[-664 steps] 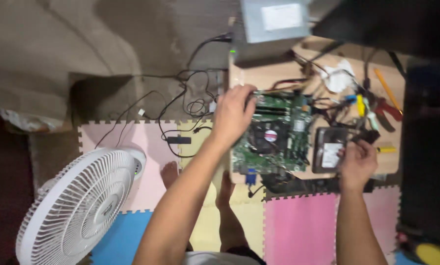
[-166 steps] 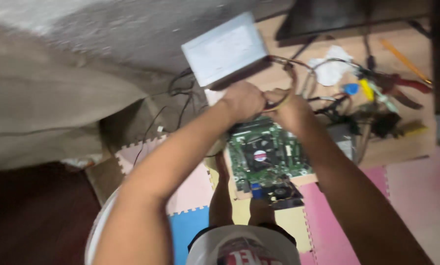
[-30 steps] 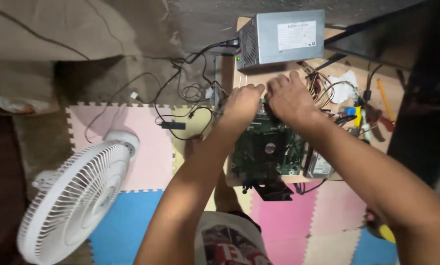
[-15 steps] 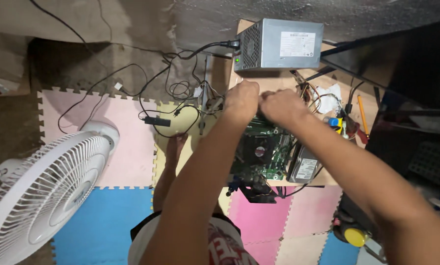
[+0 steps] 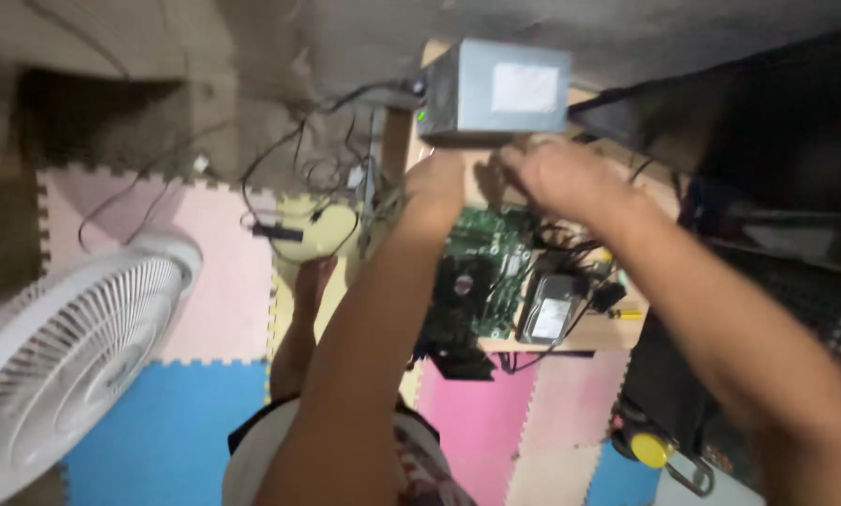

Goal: Assembling and wiring various components including a motherboard, hard drive, and power supply unit.

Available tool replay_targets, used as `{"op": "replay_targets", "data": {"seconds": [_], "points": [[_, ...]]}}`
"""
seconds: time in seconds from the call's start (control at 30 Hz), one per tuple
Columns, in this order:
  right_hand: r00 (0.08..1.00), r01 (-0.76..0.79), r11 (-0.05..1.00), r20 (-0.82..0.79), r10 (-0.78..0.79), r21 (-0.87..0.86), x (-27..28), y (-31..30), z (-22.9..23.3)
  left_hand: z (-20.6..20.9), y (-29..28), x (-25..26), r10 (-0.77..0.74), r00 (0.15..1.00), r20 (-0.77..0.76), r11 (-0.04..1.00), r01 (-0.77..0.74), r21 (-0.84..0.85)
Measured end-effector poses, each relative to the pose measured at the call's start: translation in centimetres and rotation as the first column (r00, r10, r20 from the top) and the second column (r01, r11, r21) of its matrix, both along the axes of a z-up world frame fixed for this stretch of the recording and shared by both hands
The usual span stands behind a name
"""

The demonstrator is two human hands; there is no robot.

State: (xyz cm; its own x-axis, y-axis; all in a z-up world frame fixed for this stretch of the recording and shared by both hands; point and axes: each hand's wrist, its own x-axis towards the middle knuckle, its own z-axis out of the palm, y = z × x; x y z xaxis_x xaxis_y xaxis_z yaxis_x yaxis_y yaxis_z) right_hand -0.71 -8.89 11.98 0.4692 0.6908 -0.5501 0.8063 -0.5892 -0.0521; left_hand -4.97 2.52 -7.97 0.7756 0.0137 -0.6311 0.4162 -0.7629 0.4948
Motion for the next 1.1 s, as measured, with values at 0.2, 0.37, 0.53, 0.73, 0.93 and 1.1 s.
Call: {"op": "replay_targets", "data": {"seconds": [0.2,0.37,0.53,0.73,0.93,1.1], "points": [[0.922,0.387,0.868,-0.142,-0.361,0.309,-4.1,-2.3,3.0,4.5,3.2,-3.0,-0.099,0.977,0.189,0.988,0.119,-0.096],[0.737,0.664,0.565,-0.297,-0.608,0.491,-6.9,-4.7,2.1,7.6,4.6,-5.4,-0.124,0.91,0.395,0.971,0.193,-0.14],[0.645,0.722,0.309,-0.442,-0.623,0.619,-9.0,-6.3,-0.2,14.6,4.8,-8.4,0.236,0.822,0.519,0.892,0.029,-0.451],[0.737,0.582,0.188,-0.415,-0.534,0.791,-10.6,-5.9,0.6,17.9,2.8,-9.5,0.509,0.687,0.519,0.611,0.136,-0.78],[0.772,0.536,0.119,-0.428,-0.47,0.835,-10.4,-6.9,1.4,18.0,1.5,-8.8,0.505,0.603,0.617,0.649,0.206,-0.733],[0.754,0.583,0.077,-0.504,-0.422,0.809,-10.4,-7.2,1.8,18.2,1.4,-8.5,0.454,0.61,0.649,0.668,0.249,-0.701]]}}
